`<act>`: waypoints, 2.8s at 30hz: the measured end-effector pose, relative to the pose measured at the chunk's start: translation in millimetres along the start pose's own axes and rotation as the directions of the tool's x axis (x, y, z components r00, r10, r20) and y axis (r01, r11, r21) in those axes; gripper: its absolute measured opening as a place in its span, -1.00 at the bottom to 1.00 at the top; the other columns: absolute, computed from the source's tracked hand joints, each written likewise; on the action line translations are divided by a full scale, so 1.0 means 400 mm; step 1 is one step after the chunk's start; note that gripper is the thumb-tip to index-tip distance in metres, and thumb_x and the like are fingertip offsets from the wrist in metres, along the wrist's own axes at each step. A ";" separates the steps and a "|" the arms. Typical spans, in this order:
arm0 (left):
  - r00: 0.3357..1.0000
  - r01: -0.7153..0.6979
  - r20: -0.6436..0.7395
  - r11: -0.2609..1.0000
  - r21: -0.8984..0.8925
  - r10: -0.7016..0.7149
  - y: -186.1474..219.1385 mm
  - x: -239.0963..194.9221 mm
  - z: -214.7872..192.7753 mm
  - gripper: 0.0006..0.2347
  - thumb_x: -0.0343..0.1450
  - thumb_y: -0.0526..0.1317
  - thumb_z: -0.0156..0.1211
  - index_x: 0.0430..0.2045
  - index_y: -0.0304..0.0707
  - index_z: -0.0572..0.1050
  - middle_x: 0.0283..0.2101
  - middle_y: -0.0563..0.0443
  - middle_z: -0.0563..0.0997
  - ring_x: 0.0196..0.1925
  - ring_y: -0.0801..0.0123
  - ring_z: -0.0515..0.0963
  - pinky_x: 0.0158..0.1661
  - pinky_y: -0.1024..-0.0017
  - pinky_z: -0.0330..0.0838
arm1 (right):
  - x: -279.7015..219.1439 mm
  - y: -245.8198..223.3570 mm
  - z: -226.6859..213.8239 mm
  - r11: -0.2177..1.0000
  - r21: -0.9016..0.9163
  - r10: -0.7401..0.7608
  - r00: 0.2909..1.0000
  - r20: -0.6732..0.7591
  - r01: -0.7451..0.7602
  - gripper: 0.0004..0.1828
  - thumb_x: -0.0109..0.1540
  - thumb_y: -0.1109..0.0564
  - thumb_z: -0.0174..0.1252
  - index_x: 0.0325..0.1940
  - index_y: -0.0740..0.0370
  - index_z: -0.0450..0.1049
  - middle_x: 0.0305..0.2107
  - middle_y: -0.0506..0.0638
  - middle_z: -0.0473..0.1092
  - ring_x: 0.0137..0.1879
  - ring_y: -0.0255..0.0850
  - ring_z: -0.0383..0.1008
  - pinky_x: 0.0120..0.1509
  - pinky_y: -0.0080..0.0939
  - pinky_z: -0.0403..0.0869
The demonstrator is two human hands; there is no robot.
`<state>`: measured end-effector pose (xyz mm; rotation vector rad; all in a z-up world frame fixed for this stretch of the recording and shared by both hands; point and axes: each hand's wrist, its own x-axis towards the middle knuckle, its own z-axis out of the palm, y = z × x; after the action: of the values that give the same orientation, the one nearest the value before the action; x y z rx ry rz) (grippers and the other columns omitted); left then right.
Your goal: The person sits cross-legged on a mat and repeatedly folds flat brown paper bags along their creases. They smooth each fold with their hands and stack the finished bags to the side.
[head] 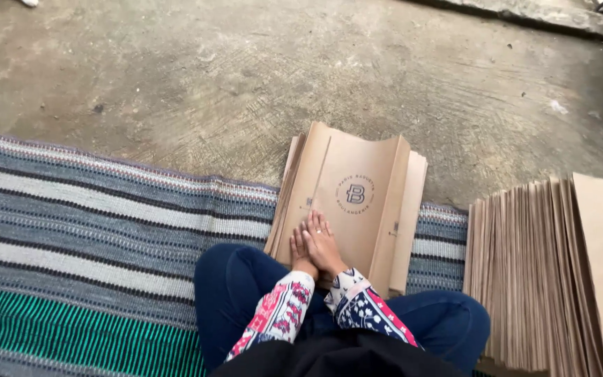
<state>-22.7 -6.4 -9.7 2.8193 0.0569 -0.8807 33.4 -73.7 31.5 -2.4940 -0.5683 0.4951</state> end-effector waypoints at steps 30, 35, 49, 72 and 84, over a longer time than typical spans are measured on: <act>0.947 0.269 0.052 0.875 0.402 -0.316 0.064 -0.189 -0.180 -0.39 0.58 0.15 -0.45 0.45 -0.30 -0.10 0.55 -0.17 -0.17 0.59 -0.02 -0.27 0.49 -0.15 -0.63 | 0.067 0.058 -0.084 0.892 -0.433 -0.103 0.991 0.083 0.129 0.32 0.10 -0.75 -0.15 0.63 0.12 -0.33 0.57 0.05 -0.36 0.65 -0.04 -0.37 0.69 -0.06 -0.28; 0.970 0.230 -0.020 0.893 0.388 -0.241 0.063 -0.237 -0.202 -0.50 0.61 -0.07 -0.50 0.42 -0.41 -0.03 0.51 -0.30 -0.02 0.57 -0.14 -0.14 0.48 -0.19 -0.51 | 0.094 0.091 -0.047 0.826 -0.549 -0.087 0.990 0.106 0.132 0.67 -0.24 -0.86 0.02 0.62 0.08 -0.46 0.56 0.04 -0.47 0.65 -0.04 -0.50 0.69 -0.09 -0.36; 0.998 -0.013 0.066 0.959 0.283 -0.006 0.034 -0.173 -0.112 -0.42 0.53 -0.23 -0.42 0.45 -0.33 -0.44 0.55 -0.17 -0.47 0.58 0.05 -0.49 0.47 -0.06 -0.57 | 0.122 0.124 -0.073 0.987 -0.069 -0.118 0.936 0.331 0.148 0.20 0.12 -0.22 0.10 0.64 0.06 -0.45 0.56 0.12 -0.49 0.63 0.13 -0.52 0.65 0.15 -0.34; 0.968 -0.004 0.227 0.890 0.456 -0.112 0.076 -0.243 -0.215 -0.48 0.60 -0.03 -0.52 0.49 -0.17 -0.27 0.56 -0.14 -0.46 0.52 -0.38 -0.49 0.42 -0.23 -0.57 | -0.137 -0.014 -0.021 0.985 -0.161 0.075 0.993 0.095 -0.059 -0.32 0.46 -0.26 -0.53 0.63 -0.02 -0.21 0.56 -0.05 -0.32 0.64 0.05 -0.35 0.63 0.19 -0.28; 0.963 0.185 0.099 0.884 0.429 -0.250 0.042 -0.170 -0.138 -0.42 0.58 0.06 -0.54 0.47 -0.29 -0.27 0.55 -0.22 -0.31 0.57 -0.21 -0.36 0.38 -0.34 -0.70 | -0.397 -0.051 -0.096 0.951 0.138 0.282 0.959 -0.019 -0.277 -0.58 0.36 -0.42 -0.22 0.09 -0.46 0.49 -0.17 -0.24 0.58 0.12 -0.18 0.53 0.19 -0.01 0.49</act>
<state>-46.2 -11.4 76.0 3.1704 0.1906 -1.2954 -89.6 -151.0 109.4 -2.4589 -0.1577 0.5692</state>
